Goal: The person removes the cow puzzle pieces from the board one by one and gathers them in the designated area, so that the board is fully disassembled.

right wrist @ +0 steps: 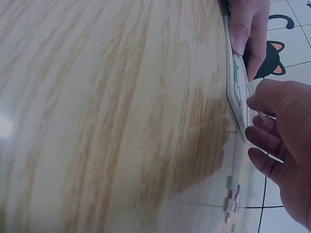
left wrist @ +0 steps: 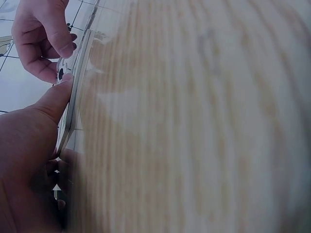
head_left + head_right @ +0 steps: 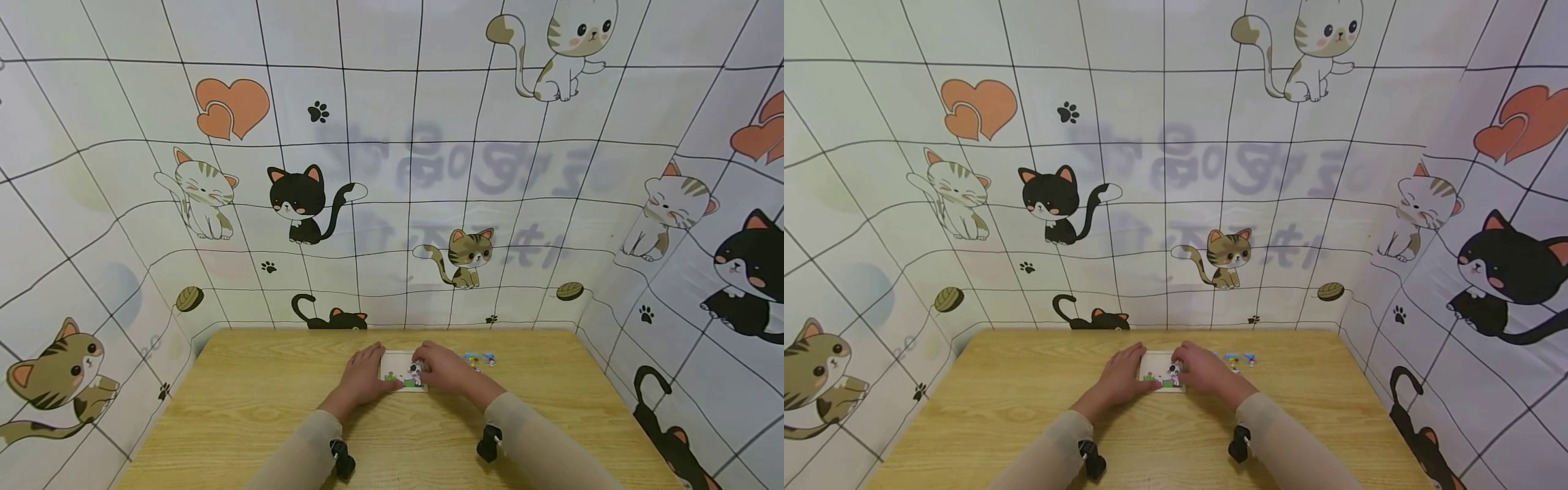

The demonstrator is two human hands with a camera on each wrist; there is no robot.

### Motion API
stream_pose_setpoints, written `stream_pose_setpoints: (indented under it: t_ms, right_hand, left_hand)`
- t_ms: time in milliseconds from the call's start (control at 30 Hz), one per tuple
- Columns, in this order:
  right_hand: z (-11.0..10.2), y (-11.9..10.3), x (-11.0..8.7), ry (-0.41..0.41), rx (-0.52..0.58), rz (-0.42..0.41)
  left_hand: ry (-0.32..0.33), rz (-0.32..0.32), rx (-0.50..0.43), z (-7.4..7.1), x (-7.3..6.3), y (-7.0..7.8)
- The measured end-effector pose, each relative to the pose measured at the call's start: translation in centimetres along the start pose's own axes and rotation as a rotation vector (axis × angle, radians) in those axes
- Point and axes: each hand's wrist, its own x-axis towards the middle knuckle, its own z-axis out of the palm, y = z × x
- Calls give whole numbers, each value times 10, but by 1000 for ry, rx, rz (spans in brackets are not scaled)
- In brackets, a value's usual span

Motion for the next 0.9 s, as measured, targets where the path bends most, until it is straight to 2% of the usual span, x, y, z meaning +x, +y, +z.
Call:
stream_pose_setpoints:
  t_ms: [467, 900]
  right_hand:
    - [-10, -6, -16, 64, 91, -16]
    - [-20, -2, -31, 71, 132, -4]
  left_hand:
    - [-27, -17, -6, -6, -2, 7]
    - [-9, -8, -37, -2, 0, 0]
